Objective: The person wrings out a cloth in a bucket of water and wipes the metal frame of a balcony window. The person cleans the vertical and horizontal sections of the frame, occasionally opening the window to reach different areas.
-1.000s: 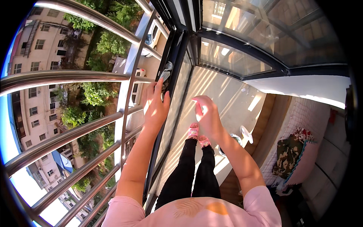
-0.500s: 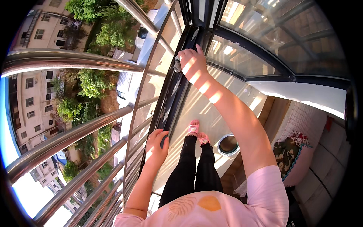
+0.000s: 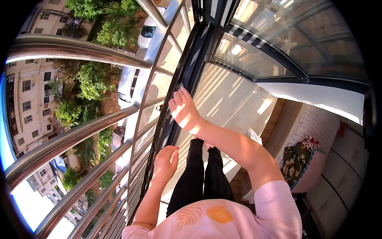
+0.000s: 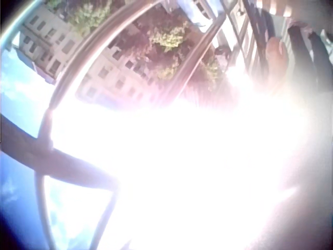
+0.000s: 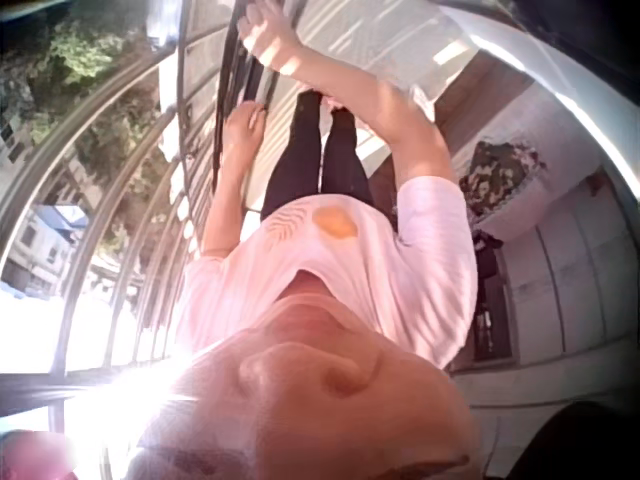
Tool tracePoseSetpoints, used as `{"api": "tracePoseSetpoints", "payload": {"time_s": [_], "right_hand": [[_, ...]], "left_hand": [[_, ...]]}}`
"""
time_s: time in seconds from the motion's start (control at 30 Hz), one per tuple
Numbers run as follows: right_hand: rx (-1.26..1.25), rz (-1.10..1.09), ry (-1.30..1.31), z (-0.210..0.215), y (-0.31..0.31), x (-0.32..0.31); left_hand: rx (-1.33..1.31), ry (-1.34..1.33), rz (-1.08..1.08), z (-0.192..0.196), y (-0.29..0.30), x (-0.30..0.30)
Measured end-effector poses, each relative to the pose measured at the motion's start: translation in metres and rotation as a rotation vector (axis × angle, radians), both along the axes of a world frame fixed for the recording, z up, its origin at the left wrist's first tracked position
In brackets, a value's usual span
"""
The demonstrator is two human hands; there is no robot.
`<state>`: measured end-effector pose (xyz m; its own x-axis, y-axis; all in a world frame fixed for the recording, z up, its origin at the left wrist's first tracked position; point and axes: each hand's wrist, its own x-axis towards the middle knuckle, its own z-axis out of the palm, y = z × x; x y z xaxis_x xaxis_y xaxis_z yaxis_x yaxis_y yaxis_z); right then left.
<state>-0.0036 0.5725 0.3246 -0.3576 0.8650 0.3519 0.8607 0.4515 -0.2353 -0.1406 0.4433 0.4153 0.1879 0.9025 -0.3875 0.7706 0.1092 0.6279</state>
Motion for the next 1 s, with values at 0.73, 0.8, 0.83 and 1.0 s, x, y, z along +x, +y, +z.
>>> {"api": "tracePoseSetpoints", "payload": {"time_s": [0.73,0.8,0.83,1.0], "right_hand": [[0.067,0.190,0.102,0.004,0.074,0.046],[-0.001,0.198,-0.028,0.003,0.037,0.022],[0.014,0.208,0.030,0.003,0.035,0.022],[0.000,0.053,-0.127,0.002,0.092,0.057]], "left_hand": [[-0.088,-0.026,-0.007,0.007,-0.036,-0.024],[-0.085,-0.026,-0.012,0.008,-0.036,-0.022],[-0.083,-0.022,-0.015,0.008,-0.036,-0.023],[-0.105,-0.024,-0.019,0.012,-0.038,-0.026]]}}
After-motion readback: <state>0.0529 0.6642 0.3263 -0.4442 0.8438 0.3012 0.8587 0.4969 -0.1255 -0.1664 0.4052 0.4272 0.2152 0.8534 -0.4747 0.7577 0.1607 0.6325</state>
